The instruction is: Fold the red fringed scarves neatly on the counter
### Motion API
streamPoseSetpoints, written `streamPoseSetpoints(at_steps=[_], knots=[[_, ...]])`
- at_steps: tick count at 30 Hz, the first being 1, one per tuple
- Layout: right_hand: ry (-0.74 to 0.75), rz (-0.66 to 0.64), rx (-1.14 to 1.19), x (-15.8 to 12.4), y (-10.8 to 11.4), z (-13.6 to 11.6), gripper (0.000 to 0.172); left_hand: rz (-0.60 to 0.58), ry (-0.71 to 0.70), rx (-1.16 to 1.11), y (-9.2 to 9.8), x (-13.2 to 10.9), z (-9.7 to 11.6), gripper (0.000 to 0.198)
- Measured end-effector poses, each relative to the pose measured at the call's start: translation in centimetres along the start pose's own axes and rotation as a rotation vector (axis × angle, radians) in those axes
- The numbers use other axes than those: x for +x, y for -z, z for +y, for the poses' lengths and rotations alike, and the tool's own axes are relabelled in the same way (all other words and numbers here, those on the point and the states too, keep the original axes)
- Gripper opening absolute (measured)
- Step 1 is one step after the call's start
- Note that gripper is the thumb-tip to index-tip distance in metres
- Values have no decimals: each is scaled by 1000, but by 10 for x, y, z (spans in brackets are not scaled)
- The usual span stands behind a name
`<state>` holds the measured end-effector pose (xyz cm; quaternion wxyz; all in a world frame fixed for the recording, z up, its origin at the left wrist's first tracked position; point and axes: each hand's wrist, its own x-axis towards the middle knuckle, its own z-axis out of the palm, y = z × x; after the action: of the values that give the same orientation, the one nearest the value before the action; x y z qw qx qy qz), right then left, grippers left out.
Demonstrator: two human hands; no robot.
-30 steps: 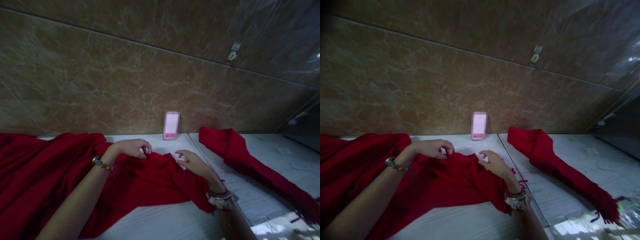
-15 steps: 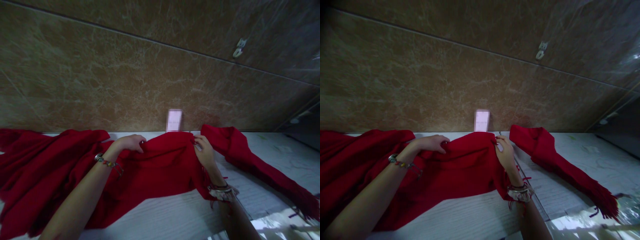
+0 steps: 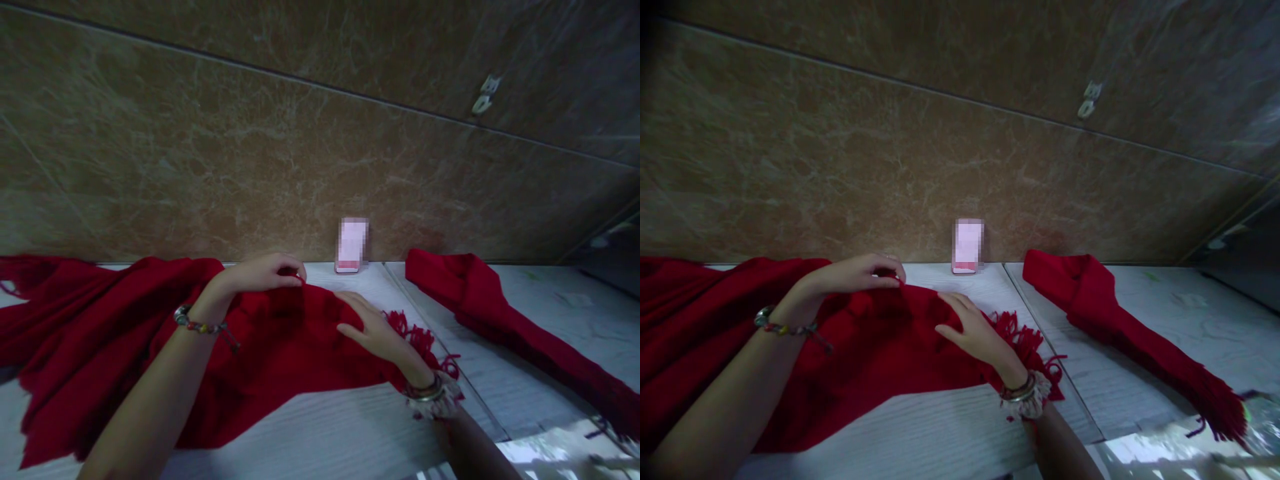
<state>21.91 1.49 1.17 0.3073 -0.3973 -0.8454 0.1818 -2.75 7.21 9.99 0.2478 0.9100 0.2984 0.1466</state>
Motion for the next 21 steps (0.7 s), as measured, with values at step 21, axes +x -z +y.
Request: streamPoseSetpoints(at_steps=[21], knots=[[-13,189,56,0,14,10,19,633,396,-160,0,-2,-46,21]])
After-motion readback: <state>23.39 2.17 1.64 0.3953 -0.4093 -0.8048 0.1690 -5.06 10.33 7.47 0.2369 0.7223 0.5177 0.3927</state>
